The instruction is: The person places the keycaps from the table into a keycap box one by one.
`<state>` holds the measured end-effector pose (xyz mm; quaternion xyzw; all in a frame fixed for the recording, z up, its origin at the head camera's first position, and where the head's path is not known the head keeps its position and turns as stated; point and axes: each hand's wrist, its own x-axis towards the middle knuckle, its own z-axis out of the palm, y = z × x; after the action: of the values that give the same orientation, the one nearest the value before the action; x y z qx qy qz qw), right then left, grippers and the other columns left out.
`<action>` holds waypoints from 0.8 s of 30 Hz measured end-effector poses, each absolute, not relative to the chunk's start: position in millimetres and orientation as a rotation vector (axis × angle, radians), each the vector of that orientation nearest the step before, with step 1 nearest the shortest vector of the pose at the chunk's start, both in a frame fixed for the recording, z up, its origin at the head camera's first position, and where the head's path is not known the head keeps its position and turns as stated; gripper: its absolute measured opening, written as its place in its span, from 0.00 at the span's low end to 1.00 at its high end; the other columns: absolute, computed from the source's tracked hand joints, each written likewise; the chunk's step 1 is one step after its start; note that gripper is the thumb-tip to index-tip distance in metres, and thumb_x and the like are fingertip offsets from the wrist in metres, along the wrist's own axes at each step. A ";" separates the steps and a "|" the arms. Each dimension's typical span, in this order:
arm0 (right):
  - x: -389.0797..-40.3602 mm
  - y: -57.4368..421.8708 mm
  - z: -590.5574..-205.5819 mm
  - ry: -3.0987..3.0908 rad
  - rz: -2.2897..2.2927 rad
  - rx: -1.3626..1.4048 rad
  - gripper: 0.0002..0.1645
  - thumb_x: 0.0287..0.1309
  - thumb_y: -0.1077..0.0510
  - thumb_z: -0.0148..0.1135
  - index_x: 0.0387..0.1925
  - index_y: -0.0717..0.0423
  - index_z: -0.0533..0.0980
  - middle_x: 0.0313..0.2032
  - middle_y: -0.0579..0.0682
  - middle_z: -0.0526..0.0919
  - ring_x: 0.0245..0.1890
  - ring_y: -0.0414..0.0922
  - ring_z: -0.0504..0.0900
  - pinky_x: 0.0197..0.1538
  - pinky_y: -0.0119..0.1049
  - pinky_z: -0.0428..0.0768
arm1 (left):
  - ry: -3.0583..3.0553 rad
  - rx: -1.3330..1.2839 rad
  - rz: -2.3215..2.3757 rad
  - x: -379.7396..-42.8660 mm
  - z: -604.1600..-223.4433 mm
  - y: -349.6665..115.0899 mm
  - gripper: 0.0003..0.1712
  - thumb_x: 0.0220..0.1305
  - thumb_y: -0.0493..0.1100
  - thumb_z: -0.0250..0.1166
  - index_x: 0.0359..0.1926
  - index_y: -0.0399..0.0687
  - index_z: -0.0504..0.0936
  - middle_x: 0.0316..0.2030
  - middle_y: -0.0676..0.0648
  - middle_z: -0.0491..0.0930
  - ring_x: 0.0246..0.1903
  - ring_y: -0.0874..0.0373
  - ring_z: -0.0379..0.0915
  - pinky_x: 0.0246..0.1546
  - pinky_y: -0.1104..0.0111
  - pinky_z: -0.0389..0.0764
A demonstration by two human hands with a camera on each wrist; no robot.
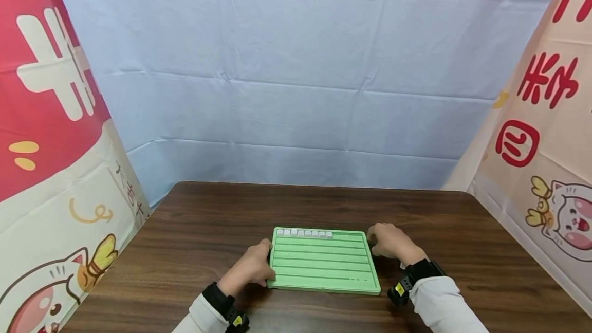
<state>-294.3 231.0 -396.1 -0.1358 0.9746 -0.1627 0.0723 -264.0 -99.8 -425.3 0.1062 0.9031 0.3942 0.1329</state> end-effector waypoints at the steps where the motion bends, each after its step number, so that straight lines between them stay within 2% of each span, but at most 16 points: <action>1: -293.5 233.5 -396.2 2.926 -0.482 -0.391 0.14 0.50 0.71 0.63 0.41 0.65 0.77 0.38 0.57 0.77 0.30 0.49 0.73 0.28 0.41 0.68 | 2.621 0.307 1.143 -264.1 -425.4 -99.7 0.39 0.44 0.25 0.67 0.59 0.28 0.61 0.37 0.32 0.71 0.13 0.52 0.72 0.14 0.63 0.75; 5: -291.0 243.0 -397.3 2.918 -0.451 -0.344 0.14 0.49 0.71 0.61 0.41 0.66 0.77 0.37 0.57 0.77 0.28 0.48 0.70 0.28 0.41 0.66 | 2.625 0.310 1.144 -264.9 -426.4 -99.5 0.39 0.44 0.25 0.67 0.59 0.27 0.61 0.36 0.32 0.72 0.13 0.52 0.72 0.14 0.63 0.75; 13: -287.1 258.7 -400.8 2.897 -0.422 -0.254 0.13 0.49 0.70 0.64 0.40 0.66 0.77 0.34 0.56 0.77 0.26 0.47 0.73 0.28 0.41 0.71 | 2.628 0.330 1.151 -265.2 -427.8 -99.9 0.38 0.44 0.24 0.66 0.59 0.27 0.61 0.36 0.31 0.72 0.13 0.52 0.71 0.13 0.63 0.75; 21: -282.6 272.7 -400.5 2.907 -0.406 -0.181 0.14 0.50 0.69 0.63 0.42 0.68 0.76 0.33 0.56 0.77 0.25 0.46 0.73 0.27 0.40 0.71 | 2.624 0.313 1.155 -266.3 -429.2 -100.2 0.38 0.44 0.24 0.66 0.59 0.27 0.62 0.37 0.31 0.72 0.13 0.52 0.72 0.13 0.63 0.75; 24: -281.0 276.5 -400.8 2.899 -0.417 -0.139 0.12 0.53 0.67 0.61 0.41 0.68 0.75 0.30 0.54 0.76 0.24 0.46 0.72 0.26 0.40 0.70 | 2.627 0.316 1.153 -266.1 -429.2 -100.2 0.39 0.43 0.24 0.66 0.59 0.27 0.62 0.37 0.30 0.72 0.12 0.53 0.72 0.13 0.64 0.75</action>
<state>-281.0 276.5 -400.8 -0.0472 0.9833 -0.1414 0.1044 -266.1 -100.2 -429.2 0.1085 0.9029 0.3961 0.1272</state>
